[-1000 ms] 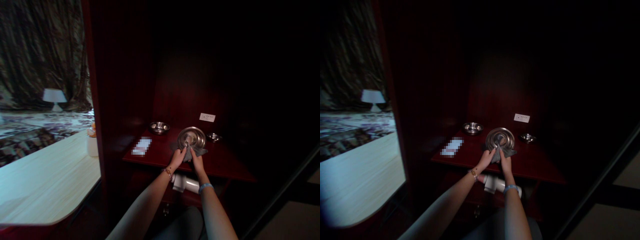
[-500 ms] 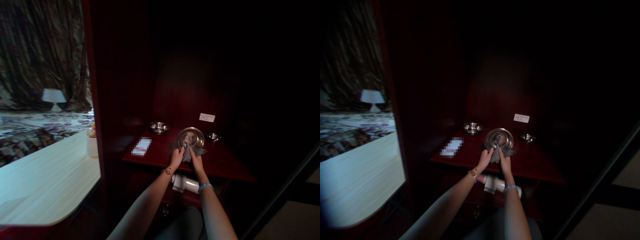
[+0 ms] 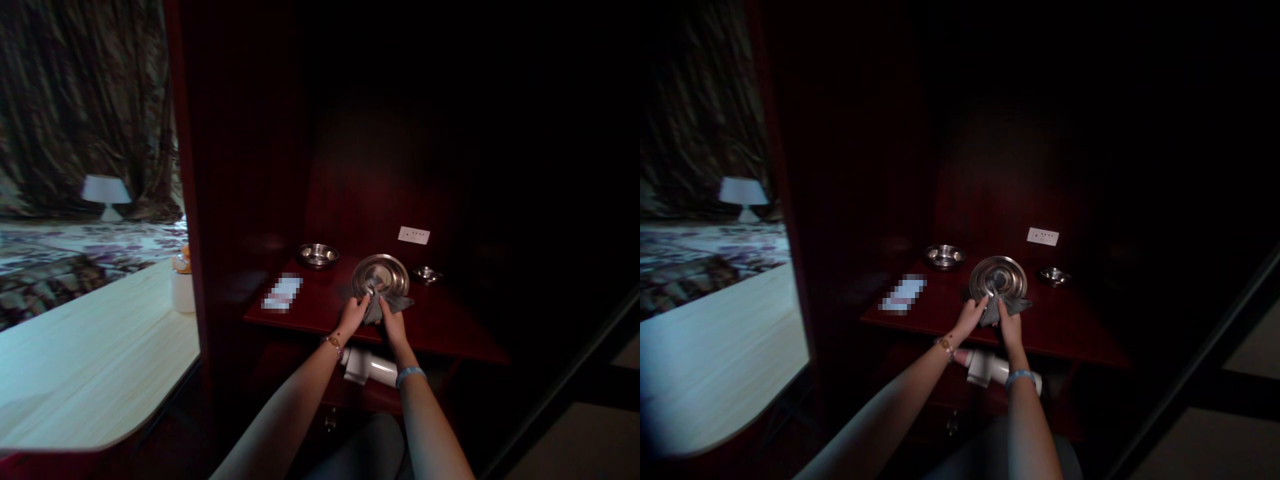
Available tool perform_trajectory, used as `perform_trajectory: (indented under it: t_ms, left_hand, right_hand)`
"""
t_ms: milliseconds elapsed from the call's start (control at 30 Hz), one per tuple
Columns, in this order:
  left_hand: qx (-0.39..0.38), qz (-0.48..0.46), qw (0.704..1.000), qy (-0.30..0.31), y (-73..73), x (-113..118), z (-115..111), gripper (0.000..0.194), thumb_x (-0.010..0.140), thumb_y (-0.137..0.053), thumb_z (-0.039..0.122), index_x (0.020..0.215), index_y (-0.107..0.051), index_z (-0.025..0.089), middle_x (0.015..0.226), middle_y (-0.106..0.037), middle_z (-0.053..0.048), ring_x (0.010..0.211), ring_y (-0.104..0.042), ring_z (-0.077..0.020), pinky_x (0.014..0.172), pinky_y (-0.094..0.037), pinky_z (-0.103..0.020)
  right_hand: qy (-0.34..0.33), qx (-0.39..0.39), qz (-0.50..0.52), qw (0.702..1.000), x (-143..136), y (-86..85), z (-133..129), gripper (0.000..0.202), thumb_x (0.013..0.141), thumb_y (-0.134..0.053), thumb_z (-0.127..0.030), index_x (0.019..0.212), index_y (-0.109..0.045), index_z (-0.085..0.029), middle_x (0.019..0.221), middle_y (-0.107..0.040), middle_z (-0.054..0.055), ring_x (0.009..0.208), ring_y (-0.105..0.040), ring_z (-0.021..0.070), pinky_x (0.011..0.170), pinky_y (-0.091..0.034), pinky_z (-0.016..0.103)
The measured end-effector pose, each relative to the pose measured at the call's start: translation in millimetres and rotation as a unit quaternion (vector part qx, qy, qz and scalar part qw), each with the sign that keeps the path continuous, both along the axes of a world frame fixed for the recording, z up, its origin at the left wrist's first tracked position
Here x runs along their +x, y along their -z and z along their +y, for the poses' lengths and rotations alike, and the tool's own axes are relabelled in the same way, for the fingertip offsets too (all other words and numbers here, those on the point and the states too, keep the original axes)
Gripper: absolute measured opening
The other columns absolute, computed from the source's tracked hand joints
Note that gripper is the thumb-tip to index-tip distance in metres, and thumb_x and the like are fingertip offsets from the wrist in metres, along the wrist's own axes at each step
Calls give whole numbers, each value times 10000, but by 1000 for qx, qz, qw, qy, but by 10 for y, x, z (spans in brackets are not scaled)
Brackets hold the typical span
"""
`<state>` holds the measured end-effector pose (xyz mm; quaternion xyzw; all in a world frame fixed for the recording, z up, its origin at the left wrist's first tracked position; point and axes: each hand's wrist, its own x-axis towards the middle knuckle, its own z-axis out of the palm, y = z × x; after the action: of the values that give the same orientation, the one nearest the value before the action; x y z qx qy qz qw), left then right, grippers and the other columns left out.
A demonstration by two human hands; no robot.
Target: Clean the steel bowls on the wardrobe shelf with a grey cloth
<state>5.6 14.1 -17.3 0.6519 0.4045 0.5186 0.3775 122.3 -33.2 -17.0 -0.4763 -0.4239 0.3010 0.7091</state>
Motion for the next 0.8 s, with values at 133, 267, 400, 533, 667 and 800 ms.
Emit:
perform_trajectory:
  t_ms: [133, 267, 400, 533, 667, 800]
  left_hand:
    - [7, 20, 998, 58, 10, 14, -6, 443, 895, -516, 494, 899, -754, 120, 899, -773, -127, 889, -719, -241, 772, -505, -290]
    - [5, 24, 999, 45, 1, 16, -15, 462, 906, -489, 476, 868, -751, 97, 884, -769, -146, 877, -716, -243, 766, -505, -291]
    - [-3, 22, 999, 41, 7, 19, -11, 459, 903, -487, 468, 858, -746, 93, 843, -765, -134, 816, -712, -232, 733, -501, -290]
    - [19, 15, 999, 29, -2, 19, -34, 452, 911, -476, 444, 766, -732, 101, 783, -753, -135, 771, -705, -231, 693, -483, -290]
    - [25, 13, 1000, 10, -39, 12, -70, 435, 913, -491, 399, 645, -688, 119, 700, -726, -129, 742, -694, -226, 660, -462, -281]
    - [12, 15, 999, -31, -65, -4, -75, 403, 905, -519, 370, 618, -662, 128, 663, -701, -119, 714, -675, -213, 641, -434, -276]
  right_hand:
    - [2, -2, -1, 1000, 0, -17, -16, 563, 641, -739, -632, 918, -702, -143, 731, -708, 55, 550, -594, 177, 466, -448, 284]
    - [4, -8, 4, 1000, -1, -19, -20, 566, 635, -750, -619, 934, -694, -142, 714, -698, 51, 529, -578, 166, 447, -448, 273]
    - [-2, -7, 4, 1000, -1, -18, -23, 553, 636, -751, -622, 902, -690, -142, 691, -690, 43, 501, -558, 153, 441, -442, 271]
    - [-3, -4, 4, 1000, -1, -18, -19, 519, 630, -762, -617, 847, -678, -154, 677, -680, 29, 498, -547, 144, 443, -430, 265]
    - [-7, -6, 0, 1000, -5, -17, -15, 516, 633, -760, -630, 838, -668, -165, 684, -683, 26, 508, -555, 150, 446, -426, 266]
    - [-14, -16, -5, 1000, -6, -7, -14, 533, 647, -743, -644, 873, -678, -166, 675, -680, 23, 498, -554, 153, 449, -428, 274]
